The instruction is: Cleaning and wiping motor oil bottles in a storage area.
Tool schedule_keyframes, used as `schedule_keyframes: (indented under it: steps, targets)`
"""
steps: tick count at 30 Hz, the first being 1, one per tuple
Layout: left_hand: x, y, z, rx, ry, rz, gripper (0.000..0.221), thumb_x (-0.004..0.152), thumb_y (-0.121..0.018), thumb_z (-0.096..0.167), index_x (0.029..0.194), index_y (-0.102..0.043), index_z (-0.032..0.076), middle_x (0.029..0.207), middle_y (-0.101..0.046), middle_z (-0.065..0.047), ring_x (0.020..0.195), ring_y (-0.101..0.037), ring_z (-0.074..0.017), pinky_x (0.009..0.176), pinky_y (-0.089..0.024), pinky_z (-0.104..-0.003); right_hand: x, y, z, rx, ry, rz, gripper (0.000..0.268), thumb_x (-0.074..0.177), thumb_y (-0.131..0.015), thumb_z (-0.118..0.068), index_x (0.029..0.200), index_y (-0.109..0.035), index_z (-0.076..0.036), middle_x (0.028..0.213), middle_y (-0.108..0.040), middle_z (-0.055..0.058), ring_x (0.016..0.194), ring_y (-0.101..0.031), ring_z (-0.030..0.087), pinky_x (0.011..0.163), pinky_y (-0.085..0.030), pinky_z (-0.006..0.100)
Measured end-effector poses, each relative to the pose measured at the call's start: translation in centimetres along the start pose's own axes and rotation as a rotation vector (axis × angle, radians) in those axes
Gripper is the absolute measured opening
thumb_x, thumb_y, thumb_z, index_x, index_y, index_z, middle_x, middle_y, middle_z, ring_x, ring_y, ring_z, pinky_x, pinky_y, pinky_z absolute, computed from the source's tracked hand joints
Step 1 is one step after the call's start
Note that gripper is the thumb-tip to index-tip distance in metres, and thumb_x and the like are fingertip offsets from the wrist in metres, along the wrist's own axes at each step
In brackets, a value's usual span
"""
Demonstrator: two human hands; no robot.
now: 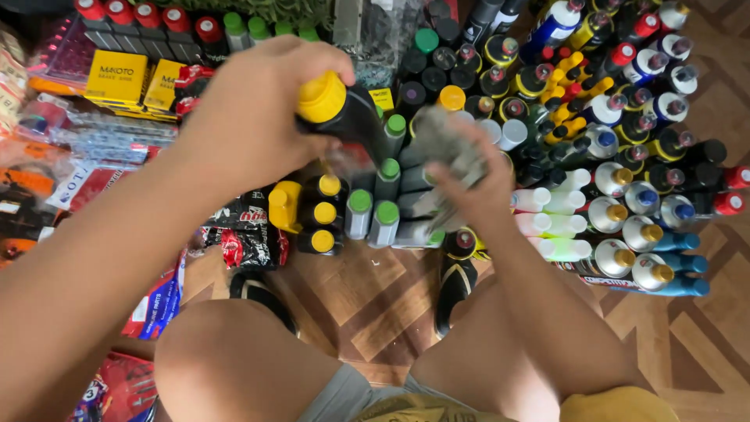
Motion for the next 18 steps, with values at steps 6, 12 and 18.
schedule_keyframes:
  steps: [6,12,18]
  targets:
    - [2.0,-10.3,-8.6,0.051,0.045,-0.006,0.065,0.064,-0.091,0.007,0.122,-0.062,0.012,0.129,-0.062,-0.014,0.107,-0.065,-0.0414,0.084,-0.054,-0.049,2.2,0.8,0.1,0.817,-0.42,0.371,0.049,0.094,-0.072,0.004,0.14,-0.055,-0.004,0.127,-0.068,0.01,0.115,-0.068,0.02,0.099,-0.059,0.034]
    - [0.5,-22.8,-19.7,0.107,0.269,-0.117,0.06,0.062,-0.083,-0.004,0.116,-0.062,0.014,0.123,-0.061,-0.016,0.107,-0.064,-0.0418,0.088,-0.053,-0.049,2.0,-0.4,-1.0,0.822,-0.471,0.259,0.05,0.096,-0.071,0.004,0.143,-0.055,-0.005,0.129,-0.066,0.01,0.112,-0.067,0.018,0.092,-0.06,0.032]
    - [-4.0,-31.7,-22.5,0.107,0.372,-0.271,0.046,0.077,-0.07,-0.007,0.115,-0.061,0.018,0.118,-0.063,-0.014,0.108,-0.065,-0.0403,0.088,-0.054,-0.05,2.2,-0.5,-1.1,0.838,-0.586,0.238,0.053,0.092,-0.072,0.002,0.142,-0.056,-0.007,0.127,-0.064,0.01,0.104,-0.067,0.019,0.076,-0.061,0.034]
Point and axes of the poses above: each hand's wrist, its own x-axis towards the middle knuckle, its own y-axis out of the back of the hand, z = x × y, the point moved 2 cm from there along x, towards the middle knuckle
